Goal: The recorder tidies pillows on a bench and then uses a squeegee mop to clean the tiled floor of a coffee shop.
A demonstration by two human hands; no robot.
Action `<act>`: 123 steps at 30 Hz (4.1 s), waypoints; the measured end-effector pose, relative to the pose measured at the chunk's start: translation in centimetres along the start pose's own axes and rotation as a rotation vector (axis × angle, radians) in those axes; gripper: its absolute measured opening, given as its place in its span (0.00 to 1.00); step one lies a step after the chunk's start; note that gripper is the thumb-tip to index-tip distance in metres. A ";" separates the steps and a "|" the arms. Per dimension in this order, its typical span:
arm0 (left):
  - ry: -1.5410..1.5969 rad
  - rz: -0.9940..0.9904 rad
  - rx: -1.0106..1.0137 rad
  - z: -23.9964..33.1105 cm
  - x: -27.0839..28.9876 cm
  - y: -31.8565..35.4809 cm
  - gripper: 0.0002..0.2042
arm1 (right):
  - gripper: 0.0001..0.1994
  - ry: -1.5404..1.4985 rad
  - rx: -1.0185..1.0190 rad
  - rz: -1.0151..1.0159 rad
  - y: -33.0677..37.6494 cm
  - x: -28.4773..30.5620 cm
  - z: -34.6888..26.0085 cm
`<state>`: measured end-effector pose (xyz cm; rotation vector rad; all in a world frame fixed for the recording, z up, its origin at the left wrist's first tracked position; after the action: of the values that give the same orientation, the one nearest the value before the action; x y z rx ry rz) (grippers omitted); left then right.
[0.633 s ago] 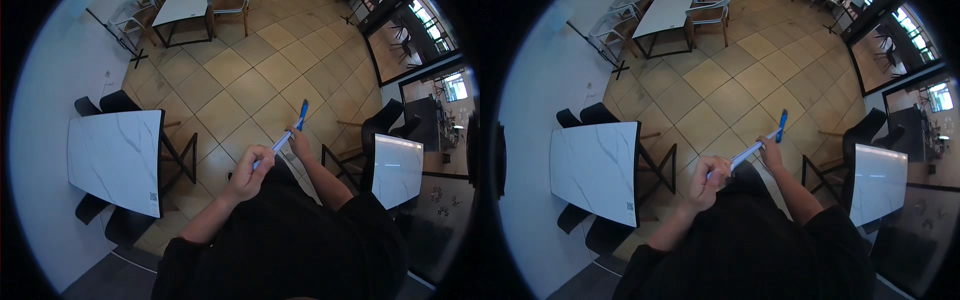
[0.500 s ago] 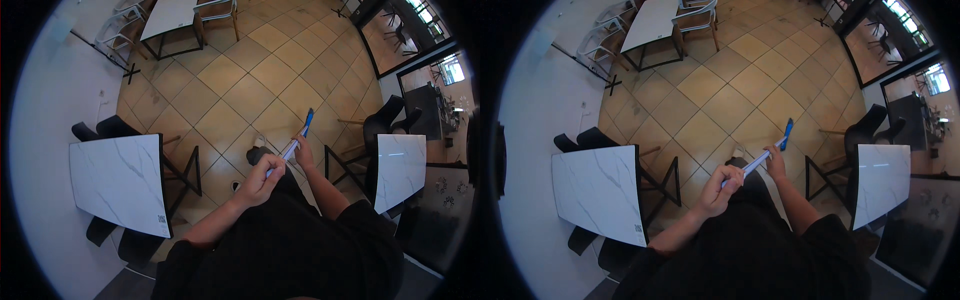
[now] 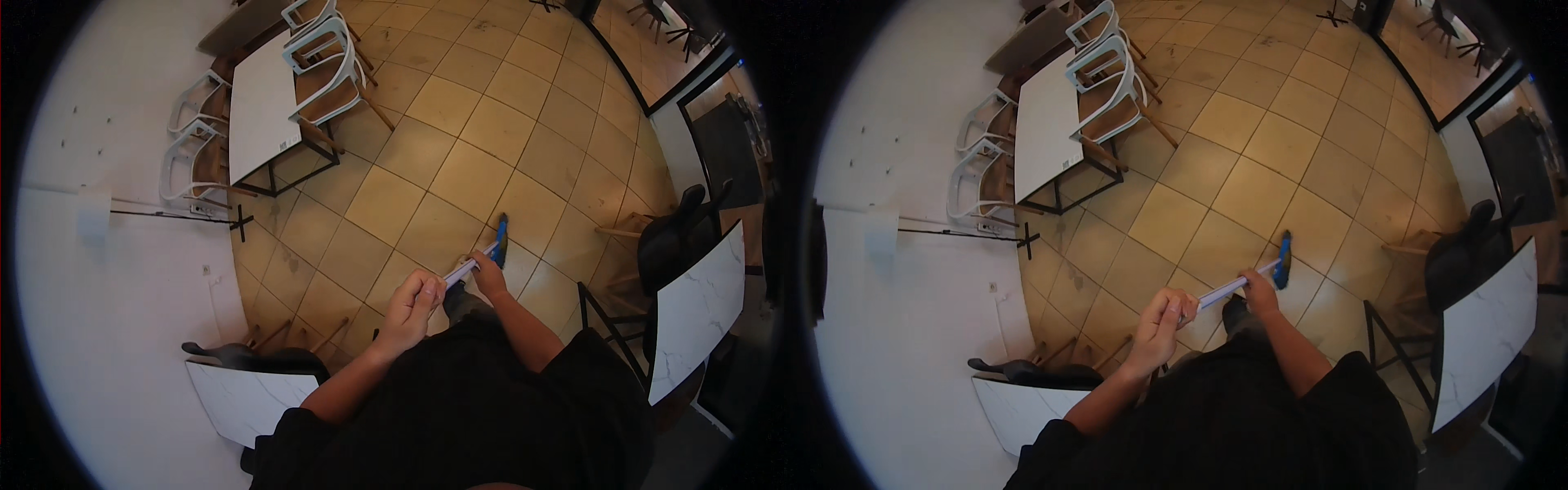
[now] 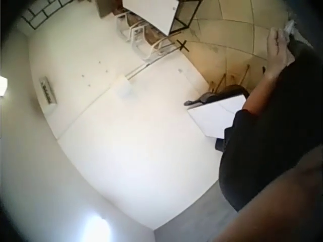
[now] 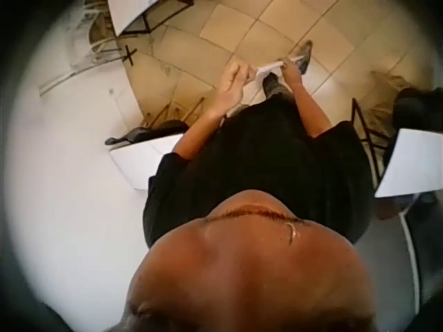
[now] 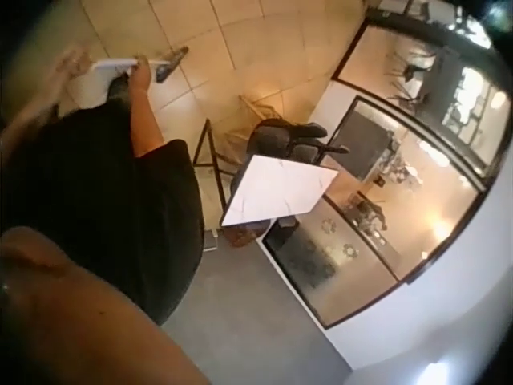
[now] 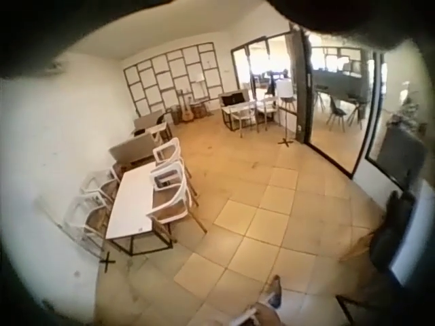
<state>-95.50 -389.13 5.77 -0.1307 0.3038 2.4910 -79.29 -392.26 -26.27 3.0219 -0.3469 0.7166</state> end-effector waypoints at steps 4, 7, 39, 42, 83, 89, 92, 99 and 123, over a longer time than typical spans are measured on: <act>-0.046 -0.078 -0.128 6.9 0.3 -9.4 0.09 | 0.12 0.020 0.060 0.030 -12.2 3.4 -3.3; -0.185 -0.170 -0.095 11.9 -0.7 -14.5 0.06 | 0.13 0.034 0.136 0.124 -19.0 6.7 -5.6; -0.472 -0.430 -0.479 29.2 20.7 -82.6 0.10 | 0.11 -0.283 0.228 0.068 -101.5 7.6 -1.5; -0.477 -0.428 -0.436 29.8 23.0 -90.5 0.09 | 0.13 -0.306 0.210 0.028 -110.0 4.8 0.4; -0.779 -0.216 -0.082 31.0 51.9 -147.4 0.06 | 0.11 -0.176 0.333 -0.844 -161.9 -21.0 5.5; -0.805 -0.341 -0.115 31.9 46.5 -152.7 0.07 | 0.14 -0.692 -0.049 -0.817 -164.3 -16.6 7.1; -0.728 -0.317 -0.108 29.7 43.7 -154.7 0.07 | 0.12 -0.950 -0.286 -0.863 -163.9 -16.2 9.9; -0.657 -0.204 0.096 21.8 44.5 -161.2 0.17 | 0.08 -0.948 -0.328 -0.838 -167.3 -21.6 16.6; -0.499 0.012 -0.319 42.7 41.5 -157.5 0.21 | 0.11 -0.195 0.382 -0.841 -173.4 3.2 9.4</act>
<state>-36.23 -231.64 11.04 0.3601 -0.3013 2.4652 -34.49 -224.49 -27.16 3.0954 1.1129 0.4338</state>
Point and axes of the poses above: each hand's wrist, its own y-axis away from the middle knuckle, its own x-axis out of the back of the hand, z = x × y, the point moved 9 cm from there along -y, towards the middle knuckle, and after that the axes turned 9 degrees about x, right-handed, at the moved point
